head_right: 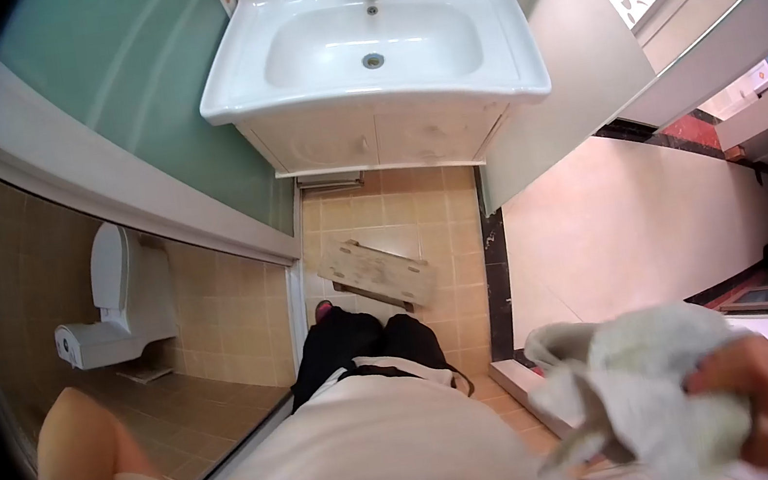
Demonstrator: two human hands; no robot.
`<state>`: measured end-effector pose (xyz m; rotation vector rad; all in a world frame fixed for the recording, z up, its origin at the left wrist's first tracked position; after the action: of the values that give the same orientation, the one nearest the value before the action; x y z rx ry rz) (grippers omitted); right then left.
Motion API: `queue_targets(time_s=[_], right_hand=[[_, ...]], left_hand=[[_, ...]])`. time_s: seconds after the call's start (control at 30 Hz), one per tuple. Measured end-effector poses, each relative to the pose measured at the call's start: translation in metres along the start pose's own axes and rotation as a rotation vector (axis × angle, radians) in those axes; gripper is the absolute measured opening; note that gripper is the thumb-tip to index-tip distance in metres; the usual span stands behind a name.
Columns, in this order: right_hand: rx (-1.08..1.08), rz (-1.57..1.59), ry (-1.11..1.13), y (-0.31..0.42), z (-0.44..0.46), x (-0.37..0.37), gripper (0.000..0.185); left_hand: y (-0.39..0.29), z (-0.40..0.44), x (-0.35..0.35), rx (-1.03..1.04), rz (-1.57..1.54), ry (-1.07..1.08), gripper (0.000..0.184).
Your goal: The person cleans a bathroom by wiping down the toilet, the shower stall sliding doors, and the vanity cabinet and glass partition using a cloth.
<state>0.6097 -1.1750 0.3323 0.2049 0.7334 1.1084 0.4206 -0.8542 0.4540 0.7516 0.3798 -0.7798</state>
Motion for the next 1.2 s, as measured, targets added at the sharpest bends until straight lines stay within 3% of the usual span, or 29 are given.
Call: queue_targets(time_s=[0.2, 0.23, 0.43, 0.47, 0.53, 0.57, 0.67, 0.73, 0.97, 1.2], right_hand=[[0.182, -0.074, -0.031, -0.030, -0.018, -0.017, 0.057], [0.084, 0.027, 0.061, -0.036, -0.024, -0.011, 0.049], [0.171, 0.079, 0.057, -0.048, -0.065, -0.009, 0.046], [0.169, 0.080, 0.036, -0.046, -0.071, -0.011, 0.047], [0.210, 0.036, 0.033, -0.043, -0.085, -0.021, 0.047], [0.239, 0.010, 0.036, -0.042, -0.089, -0.024, 0.047], [0.298, -0.030, 0.022, -0.038, -0.104, -0.040, 0.047], [0.341, -0.044, 0.005, -0.035, -0.109, -0.049, 0.048], [0.344, -0.002, 0.018, -0.037, -0.097, -0.036, 0.047], [0.363, -0.019, 0.094, -0.048, -0.101, -0.028, 0.048]], left_hand=[[-0.011, 0.016, -0.008, -0.020, 0.012, -0.014, 0.052], [-0.013, 0.019, -0.011, -0.023, 0.015, -0.019, 0.053], [-0.015, 0.018, -0.046, -0.109, 0.042, -0.159, 0.054], [-0.017, 0.013, -0.050, -0.148, 0.065, -0.212, 0.054], [-0.014, -0.018, -0.037, -0.490, 0.215, -0.362, 0.062], [-0.013, -0.027, -0.036, -0.486, 0.205, -0.372, 0.062], [-0.011, -0.062, -0.044, -0.474, -0.343, -0.400, 0.069], [-0.013, -0.084, -0.041, -0.745, -0.166, -0.229, 0.070], [-0.016, -0.098, -0.042, -0.754, -0.169, -0.251, 0.070], [0.009, -0.120, 0.002, -0.865, -0.318, -0.489, 0.078]])
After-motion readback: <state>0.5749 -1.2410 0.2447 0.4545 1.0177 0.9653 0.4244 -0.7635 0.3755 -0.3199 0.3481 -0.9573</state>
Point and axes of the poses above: each hand's wrist, its own z-axis towards the middle knuckle, its own x-axis out of the palm, y = z × x, the point moved 5 cm from there along z, towards the middle knuckle, and after that the axes turned 5 degrees about -z, right-handed, at the moved point
